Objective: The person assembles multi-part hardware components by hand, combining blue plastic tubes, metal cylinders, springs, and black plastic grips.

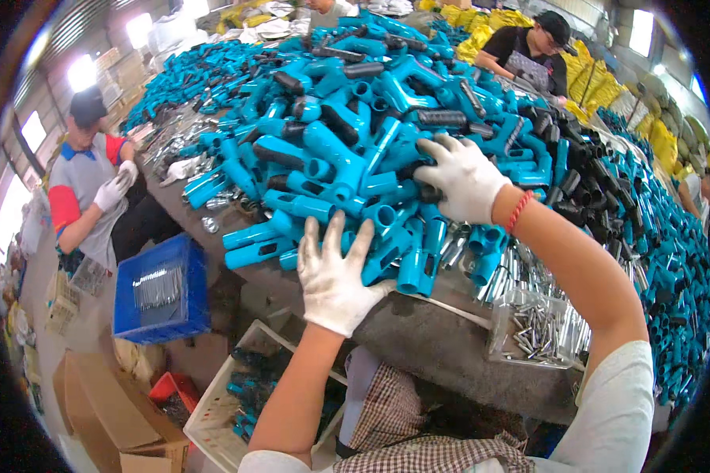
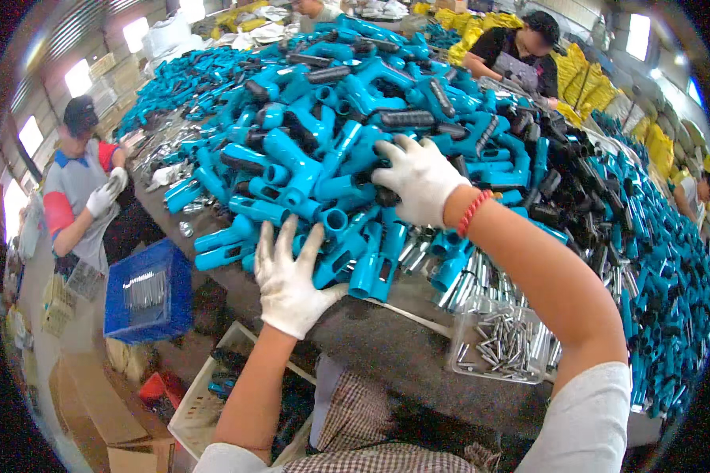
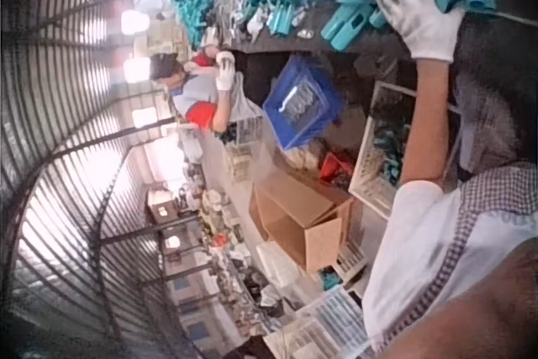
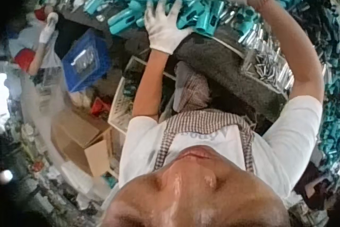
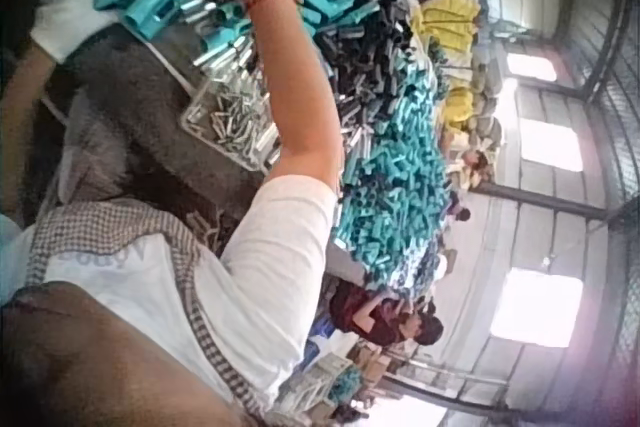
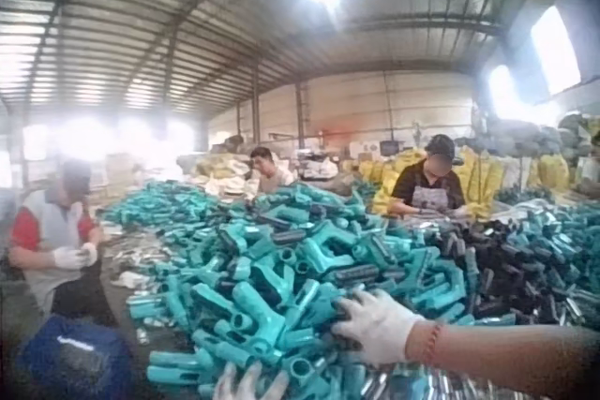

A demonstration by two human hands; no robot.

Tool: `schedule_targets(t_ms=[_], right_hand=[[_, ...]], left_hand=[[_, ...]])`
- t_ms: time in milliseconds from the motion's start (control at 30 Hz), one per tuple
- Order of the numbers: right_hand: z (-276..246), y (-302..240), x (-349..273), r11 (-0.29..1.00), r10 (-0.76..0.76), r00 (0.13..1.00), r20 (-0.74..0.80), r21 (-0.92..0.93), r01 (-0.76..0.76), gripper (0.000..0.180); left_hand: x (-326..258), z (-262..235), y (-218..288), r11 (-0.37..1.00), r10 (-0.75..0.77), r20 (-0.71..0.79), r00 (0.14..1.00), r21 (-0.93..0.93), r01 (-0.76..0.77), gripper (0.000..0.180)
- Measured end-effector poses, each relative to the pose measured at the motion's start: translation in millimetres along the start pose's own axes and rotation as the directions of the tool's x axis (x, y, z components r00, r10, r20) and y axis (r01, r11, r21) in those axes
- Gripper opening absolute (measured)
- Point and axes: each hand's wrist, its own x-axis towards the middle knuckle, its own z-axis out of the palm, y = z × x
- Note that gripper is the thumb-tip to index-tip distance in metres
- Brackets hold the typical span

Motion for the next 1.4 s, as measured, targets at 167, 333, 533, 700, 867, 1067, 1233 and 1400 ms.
schedule_targets(t_ms=[167, 333, 533, 700, 867, 1067, 1233, 1400], right_hand=[[16.3, 22.9, 6.1, 0.994, -0.014, 1.000, -0.003, 0.107, 0.014, 0.053], [18.9, 29.2, 2.4, 0.998, 0.005, 0.999, 0.034, 0.069, -0.007, 0.056], [20.3, 27.7, -6.6, 1.000, 0.019, 0.998, 0.065, -0.023, -0.017, 0.055], [12.0, 51.1, -5.2, 0.972, 0.236, 0.972, -0.019, 0.011, -0.236, 0.047], [20.0, 93.5, -9.0, 0.918, 0.397, 0.897, -0.194, 0.113, -0.381, 0.055], [30.4, 124.1, 3.8, 0.758, 0.606, 0.715, -0.349, -0.018, -0.652, 0.054], [40.2, 155.7, -16.8, 0.639, 0.691, 0.636, -0.343, -0.123, -0.760, 0.053], [35.7, 177.3, -49.2, 0.548, 0.793, 0.576, -0.201, -0.180, -0.817, 0.061]], left_hand=[[2.9, 0.1, 2.6, 0.999, -0.006, -0.007, 1.000, 0.035, 0.007, 0.092], [3.1, 2.0, 5.0, 0.997, -0.012, -0.013, 1.000, 0.079, 0.013, 0.091], [1.2, 3.9, 5.3, 0.996, 0.014, -0.022, 1.000, 0.093, -0.012, 0.089], [0.3, 2.3, 4.3, 0.995, -0.021, 0.003, 1.000, 0.102, 0.021, 0.090], [1.2, 2.0, 4.6, 0.995, -0.015, 0.012, 1.000, 0.098, 0.014, 0.089], [2.1, 2.2, 6.5, 0.996, -0.027, 0.015, 1.000, 0.085, 0.025, 0.086], [2.1, 1.5, 7.6, 0.994, -0.046, 0.031, 0.998, 0.098, 0.043, 0.086], [1.6, 3.7, 8.0, 0.993, -0.029, 0.006, 1.000, 0.110, 0.029, 0.085]])
